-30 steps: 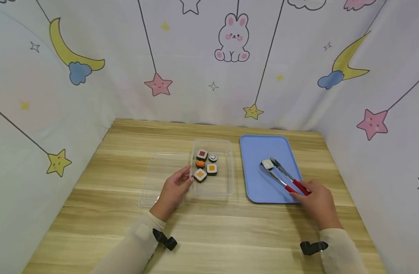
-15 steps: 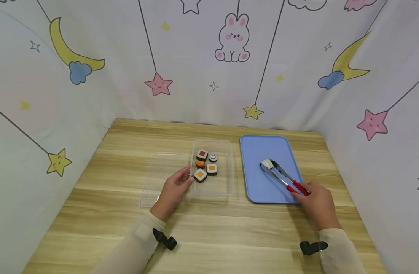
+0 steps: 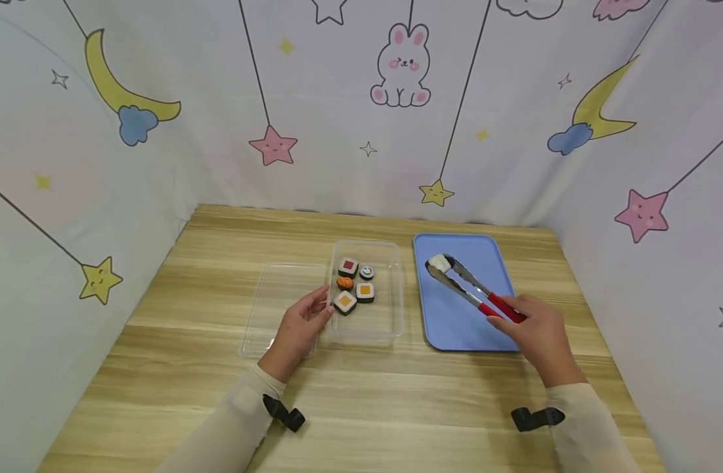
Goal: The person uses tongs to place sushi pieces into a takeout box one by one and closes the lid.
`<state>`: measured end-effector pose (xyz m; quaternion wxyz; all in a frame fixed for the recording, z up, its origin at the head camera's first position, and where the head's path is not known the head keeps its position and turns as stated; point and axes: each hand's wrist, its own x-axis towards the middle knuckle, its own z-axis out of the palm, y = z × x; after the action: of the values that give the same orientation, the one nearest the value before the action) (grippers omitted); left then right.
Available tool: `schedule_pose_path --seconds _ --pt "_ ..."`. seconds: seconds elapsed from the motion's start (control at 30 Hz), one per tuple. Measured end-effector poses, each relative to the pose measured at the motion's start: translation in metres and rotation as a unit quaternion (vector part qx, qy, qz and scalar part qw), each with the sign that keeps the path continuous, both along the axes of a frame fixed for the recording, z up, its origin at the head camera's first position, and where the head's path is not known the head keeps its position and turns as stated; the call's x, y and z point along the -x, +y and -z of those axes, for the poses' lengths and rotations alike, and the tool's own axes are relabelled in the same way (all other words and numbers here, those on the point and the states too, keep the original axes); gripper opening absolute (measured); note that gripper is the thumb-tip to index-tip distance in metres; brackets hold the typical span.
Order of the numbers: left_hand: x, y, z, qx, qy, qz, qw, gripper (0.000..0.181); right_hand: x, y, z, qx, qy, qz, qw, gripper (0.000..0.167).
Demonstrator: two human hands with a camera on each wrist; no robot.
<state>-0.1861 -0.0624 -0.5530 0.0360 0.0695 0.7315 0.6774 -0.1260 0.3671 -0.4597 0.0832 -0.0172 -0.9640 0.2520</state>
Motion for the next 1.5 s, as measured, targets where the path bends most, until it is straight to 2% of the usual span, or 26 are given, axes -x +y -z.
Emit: schedule_pose_path --seconds 0.17,0.33,0.47,0.67,0.8,0.93,1.07,1.2,1.3,1.4,1.5 --pt "0.000 -0.001 -0.001 0.005 -0.002 0.001 1.0000 0.053 0.008 -0.023 -0.010 -0.002 -0.001 -0.064 0.9979 0.052" --pt "0.001 -0.001 -0.001 0.004 -0.003 0.001 1.0000 0.053 0.019 -0.048 -0.017 -0.032 -0.010 -0.138 0.9899 0.046" --pt "0.001 -0.001 -0.001 0.012 0.004 0.001 0.9999 0.052 0.031 -0.067 -0.024 -0.070 -0.026 -0.204 0.9760 0.045" --pt "0.000 -0.002 -0.001 0.017 0.000 -0.001 0.9999 0.052 0.058 -0.090 -0.037 -0.138 -0.039 -0.293 0.9453 0.037" --pt "0.000 -0.002 -0.002 0.018 -0.005 0.000 0.9998 0.052 0.074 -0.105 -0.047 -0.170 -0.060 -0.316 0.9314 0.030" --pt "0.001 -0.003 -0.001 0.014 -0.012 0.002 0.9998 0.054 0.082 -0.117 -0.053 -0.189 -0.084 -0.315 0.9263 0.025" --pt "0.001 -0.002 -0.001 0.010 -0.016 0.004 0.9998 0.054 0.082 -0.122 -0.054 -0.198 -0.088 -0.317 0.9232 0.022" --pt "0.001 -0.001 -0.002 0.014 -0.011 0.002 0.9998 0.053 0.080 -0.116 -0.054 -0.189 -0.080 -0.315 0.9267 0.028" --pt "0.000 -0.001 -0.003 0.021 -0.010 0.000 0.9997 0.053 0.077 -0.100 -0.055 -0.160 -0.069 -0.301 0.9376 0.037" --pt "0.000 -0.001 -0.003 0.024 -0.009 -0.001 0.9997 0.053 0.071 -0.078 -0.057 -0.111 -0.058 -0.254 0.9590 0.046" --pt "0.000 -0.001 -0.003 0.021 -0.007 -0.002 0.9997 0.053 0.062 -0.051 -0.053 -0.050 -0.043 -0.167 0.9838 0.055"
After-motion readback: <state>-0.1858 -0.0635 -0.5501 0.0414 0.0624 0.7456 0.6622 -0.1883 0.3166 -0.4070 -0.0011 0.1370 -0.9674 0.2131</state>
